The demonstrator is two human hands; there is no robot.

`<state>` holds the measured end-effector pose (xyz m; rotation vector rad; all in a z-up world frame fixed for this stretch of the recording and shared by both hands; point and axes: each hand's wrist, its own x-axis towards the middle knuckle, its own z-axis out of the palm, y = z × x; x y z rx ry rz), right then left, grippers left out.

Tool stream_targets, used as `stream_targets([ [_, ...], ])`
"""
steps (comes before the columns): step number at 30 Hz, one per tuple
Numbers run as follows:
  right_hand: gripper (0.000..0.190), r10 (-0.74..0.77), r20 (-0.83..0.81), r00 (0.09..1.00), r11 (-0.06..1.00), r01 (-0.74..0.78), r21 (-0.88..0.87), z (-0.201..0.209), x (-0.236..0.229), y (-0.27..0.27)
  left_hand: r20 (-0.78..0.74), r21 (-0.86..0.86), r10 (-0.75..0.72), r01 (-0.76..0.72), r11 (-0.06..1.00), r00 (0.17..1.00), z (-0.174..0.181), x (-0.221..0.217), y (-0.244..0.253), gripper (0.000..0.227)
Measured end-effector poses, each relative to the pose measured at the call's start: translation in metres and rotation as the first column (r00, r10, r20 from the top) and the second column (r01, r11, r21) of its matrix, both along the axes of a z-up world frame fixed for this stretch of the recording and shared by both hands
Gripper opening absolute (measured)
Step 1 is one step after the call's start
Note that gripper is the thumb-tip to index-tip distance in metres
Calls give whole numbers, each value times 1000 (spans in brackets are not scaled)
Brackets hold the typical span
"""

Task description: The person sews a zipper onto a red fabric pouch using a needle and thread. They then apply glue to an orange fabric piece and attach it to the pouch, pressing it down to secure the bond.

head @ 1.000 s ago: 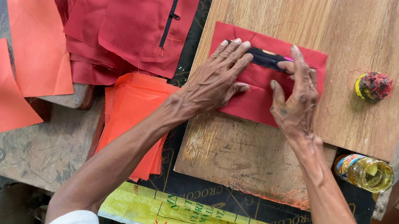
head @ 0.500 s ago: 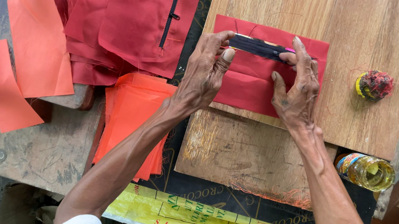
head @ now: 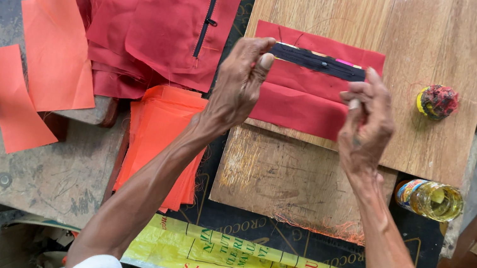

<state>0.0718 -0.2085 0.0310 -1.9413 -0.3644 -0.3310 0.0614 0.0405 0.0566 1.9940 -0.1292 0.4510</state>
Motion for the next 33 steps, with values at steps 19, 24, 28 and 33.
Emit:
stream_targets([
  [19,38,498,-428,754,272,333,903,60,-105,64,160,224,216,-248,942,963,17,-117,25,29],
  [24,47,371,-402,837,539,158,827,56,-107,41,-88,418,222,-167,893,971,-5,-187,81,21],
  [28,48,358,-425,832,640,113,760,44,-115,46,-85,394,259,-206,896,962,-26,-200,83,11],
  [33,47,361,-407,839,666,74,742,36,-123,40,-100,258,268,-235,937,958,-22,-198,93,10],
])
